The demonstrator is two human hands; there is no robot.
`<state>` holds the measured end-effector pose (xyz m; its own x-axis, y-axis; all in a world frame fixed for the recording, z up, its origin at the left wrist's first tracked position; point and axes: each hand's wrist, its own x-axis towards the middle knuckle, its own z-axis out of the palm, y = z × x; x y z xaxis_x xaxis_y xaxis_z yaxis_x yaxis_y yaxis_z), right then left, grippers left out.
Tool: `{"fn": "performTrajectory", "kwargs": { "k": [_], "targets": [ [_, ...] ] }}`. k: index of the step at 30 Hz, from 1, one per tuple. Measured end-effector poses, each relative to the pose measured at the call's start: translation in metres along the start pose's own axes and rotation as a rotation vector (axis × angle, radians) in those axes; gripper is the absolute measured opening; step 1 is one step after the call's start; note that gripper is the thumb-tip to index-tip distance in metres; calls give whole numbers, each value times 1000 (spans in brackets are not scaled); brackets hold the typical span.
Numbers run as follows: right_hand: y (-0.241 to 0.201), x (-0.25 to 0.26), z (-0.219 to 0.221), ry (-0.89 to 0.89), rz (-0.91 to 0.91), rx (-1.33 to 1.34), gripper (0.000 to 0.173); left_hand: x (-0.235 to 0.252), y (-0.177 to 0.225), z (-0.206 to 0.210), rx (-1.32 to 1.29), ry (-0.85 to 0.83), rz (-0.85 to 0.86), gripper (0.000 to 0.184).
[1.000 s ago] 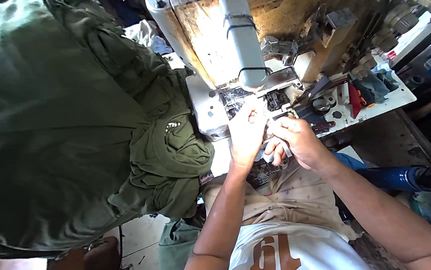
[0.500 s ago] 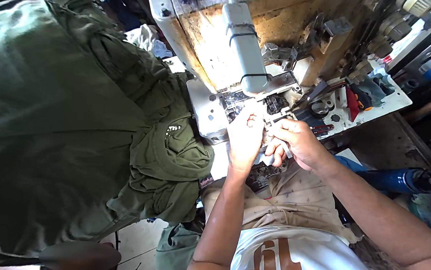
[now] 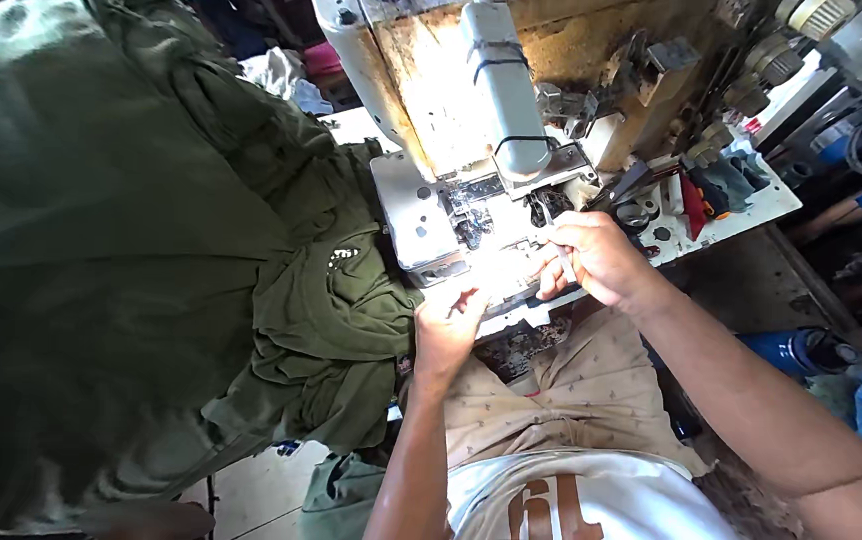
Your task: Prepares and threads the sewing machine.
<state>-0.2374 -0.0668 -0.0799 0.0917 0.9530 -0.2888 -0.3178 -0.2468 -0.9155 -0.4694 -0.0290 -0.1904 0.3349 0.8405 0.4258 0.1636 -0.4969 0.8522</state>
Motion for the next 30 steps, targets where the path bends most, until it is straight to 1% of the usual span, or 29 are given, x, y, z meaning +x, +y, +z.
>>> {"fn": "performTrajectory", "kwargs": {
  "k": [3, 7, 11, 16, 18, 25, 30],
  "targets": [
    [-5, 13, -1, 8, 49, -13, 26, -1, 0, -5, -46, 16, -20, 11],
    [-5, 25, 1, 43, 87, 13, 26, 1, 0, -6, -93, 20, -47, 10],
    [-3, 29, 3, 64, 98, 13, 30, 0, -1, -7, -72, -4, -74, 9],
    [0, 29, 8, 69, 67, -5, 34, 0, -3, -8, -78, -21, -74, 9],
    [2, 29, 11, 79, 55, -17, 34, 0, -3, -10, -78, -28, -75, 10],
    [5, 31, 24, 207, 48, -92, 29, -1, -4, -12, -79, -30, -92, 10],
    [4, 33, 26, 223, 59, -114, 31, -1, -4, -12, -110, -29, -99, 9]
  ]
}}
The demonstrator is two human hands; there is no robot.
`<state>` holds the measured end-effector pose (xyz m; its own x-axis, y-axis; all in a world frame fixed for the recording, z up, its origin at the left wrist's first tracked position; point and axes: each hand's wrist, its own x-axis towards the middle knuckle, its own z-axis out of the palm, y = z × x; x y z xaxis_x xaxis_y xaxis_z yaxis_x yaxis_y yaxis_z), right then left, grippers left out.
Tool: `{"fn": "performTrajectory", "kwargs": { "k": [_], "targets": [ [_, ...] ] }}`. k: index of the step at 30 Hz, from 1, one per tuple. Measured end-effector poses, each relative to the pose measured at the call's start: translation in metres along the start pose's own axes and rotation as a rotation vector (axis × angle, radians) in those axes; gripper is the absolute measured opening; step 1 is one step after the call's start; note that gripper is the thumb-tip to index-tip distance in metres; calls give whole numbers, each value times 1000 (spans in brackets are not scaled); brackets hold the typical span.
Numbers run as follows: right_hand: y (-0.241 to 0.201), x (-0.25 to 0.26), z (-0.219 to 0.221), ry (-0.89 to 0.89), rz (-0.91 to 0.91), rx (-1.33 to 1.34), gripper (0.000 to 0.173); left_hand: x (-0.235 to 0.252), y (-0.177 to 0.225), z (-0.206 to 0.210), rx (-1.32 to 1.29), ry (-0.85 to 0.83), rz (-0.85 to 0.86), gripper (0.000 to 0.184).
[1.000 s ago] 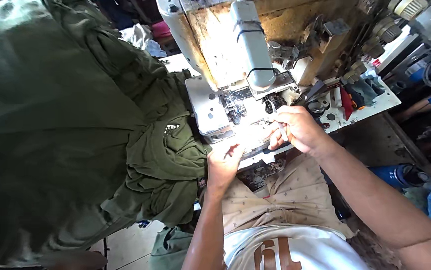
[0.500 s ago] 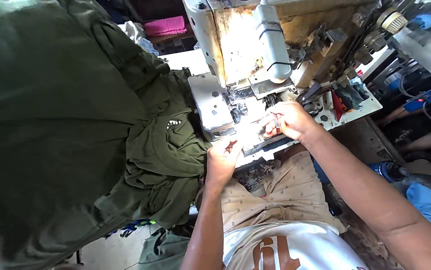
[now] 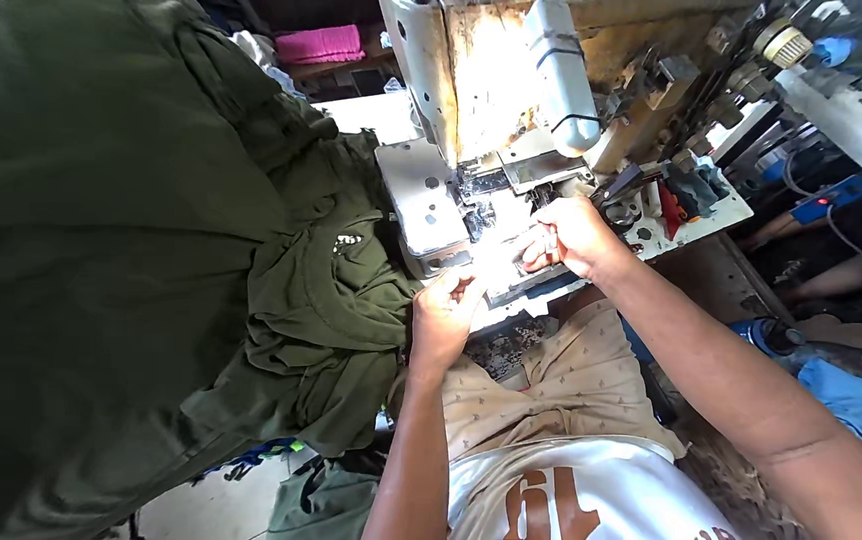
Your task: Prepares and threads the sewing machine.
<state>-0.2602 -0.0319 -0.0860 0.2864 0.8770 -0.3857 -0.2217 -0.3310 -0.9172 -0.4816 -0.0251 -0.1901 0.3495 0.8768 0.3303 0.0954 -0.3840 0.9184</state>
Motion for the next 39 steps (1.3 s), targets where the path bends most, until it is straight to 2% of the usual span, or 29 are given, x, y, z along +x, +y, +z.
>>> {"fn": "performTrajectory", "kwargs": {
  "k": [20, 39],
  "targets": [
    [-1, 0, 2, 13, -30, -4, 25, 0, -1, 0, 22, -9, 32, 10],
    [-2, 1, 2, 33, 17, 17, 23, -1, -1, 1, 43, -13, 33, 9]
  ]
}}
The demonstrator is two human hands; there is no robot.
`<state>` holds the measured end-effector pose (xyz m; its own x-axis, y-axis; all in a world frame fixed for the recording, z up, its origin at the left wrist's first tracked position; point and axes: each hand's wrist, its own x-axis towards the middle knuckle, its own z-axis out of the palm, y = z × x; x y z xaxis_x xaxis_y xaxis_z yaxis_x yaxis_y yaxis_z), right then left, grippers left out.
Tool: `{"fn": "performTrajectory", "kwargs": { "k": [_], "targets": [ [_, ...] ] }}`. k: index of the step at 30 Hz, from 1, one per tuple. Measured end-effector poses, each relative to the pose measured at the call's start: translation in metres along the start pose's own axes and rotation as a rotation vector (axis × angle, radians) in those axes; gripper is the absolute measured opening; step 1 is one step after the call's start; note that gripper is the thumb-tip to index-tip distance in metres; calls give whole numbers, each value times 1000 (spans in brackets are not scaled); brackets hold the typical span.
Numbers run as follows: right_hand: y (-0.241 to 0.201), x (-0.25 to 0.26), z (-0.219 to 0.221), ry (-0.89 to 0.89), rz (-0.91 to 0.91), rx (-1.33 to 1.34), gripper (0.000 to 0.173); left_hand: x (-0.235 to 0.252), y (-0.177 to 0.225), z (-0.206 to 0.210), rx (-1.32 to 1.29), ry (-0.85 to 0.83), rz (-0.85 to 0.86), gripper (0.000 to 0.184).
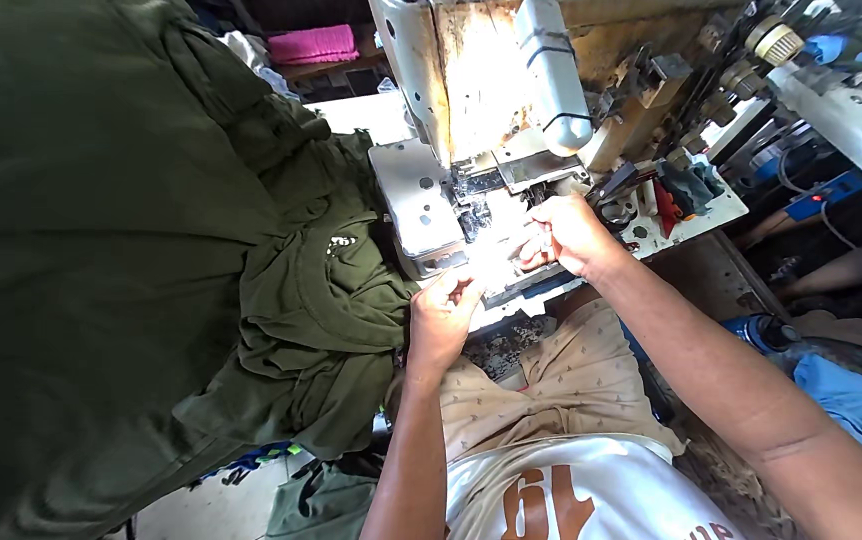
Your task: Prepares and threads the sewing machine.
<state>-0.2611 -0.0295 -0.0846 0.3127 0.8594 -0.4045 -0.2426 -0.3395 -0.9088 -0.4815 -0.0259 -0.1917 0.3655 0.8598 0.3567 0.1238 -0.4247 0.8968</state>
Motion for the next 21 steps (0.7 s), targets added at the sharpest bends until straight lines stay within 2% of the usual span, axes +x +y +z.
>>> {"fn": "performTrajectory", "kwargs": {
  "k": [21],
  "targets": [
    [3, -1, -3, -44, -35, 18, 24, -1, 1, 1, 35, 15, -10, 9]
  ]
}}
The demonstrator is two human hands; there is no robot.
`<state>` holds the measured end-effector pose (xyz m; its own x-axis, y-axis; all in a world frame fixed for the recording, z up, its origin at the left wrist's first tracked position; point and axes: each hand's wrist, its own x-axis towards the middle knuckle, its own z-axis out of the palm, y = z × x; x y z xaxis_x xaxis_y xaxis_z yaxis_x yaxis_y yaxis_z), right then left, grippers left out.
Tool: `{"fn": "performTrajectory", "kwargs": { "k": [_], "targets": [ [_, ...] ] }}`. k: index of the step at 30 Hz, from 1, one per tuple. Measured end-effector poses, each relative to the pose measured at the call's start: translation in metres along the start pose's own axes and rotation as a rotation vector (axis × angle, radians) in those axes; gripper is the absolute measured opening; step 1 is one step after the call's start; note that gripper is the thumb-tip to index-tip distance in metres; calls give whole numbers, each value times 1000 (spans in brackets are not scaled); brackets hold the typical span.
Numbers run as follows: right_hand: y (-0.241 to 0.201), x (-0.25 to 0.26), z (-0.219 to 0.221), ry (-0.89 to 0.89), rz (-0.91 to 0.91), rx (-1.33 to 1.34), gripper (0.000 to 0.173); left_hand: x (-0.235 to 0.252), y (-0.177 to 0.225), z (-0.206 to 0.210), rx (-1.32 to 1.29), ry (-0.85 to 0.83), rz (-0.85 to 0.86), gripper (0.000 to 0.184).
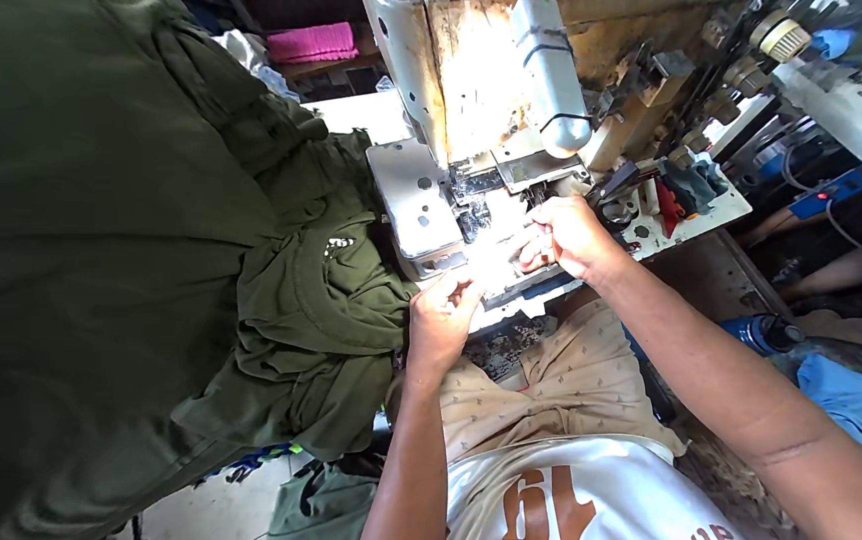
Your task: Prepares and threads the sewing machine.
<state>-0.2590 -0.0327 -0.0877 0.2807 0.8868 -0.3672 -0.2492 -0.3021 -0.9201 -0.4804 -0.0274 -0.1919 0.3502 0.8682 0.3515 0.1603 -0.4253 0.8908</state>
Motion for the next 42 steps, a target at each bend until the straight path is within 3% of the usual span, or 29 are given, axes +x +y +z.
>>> {"fn": "performTrajectory", "kwargs": {
  "k": [16, 42],
  "targets": [
    [3, -4, -4, -61, -6, 113, 27, 0, 1, 0, -35, -8, 6, 9],
    [2, -2, 11, 58, -21, 94, 26, 0, 0, -1, -41, -11, 34, 9]
  ]
}}
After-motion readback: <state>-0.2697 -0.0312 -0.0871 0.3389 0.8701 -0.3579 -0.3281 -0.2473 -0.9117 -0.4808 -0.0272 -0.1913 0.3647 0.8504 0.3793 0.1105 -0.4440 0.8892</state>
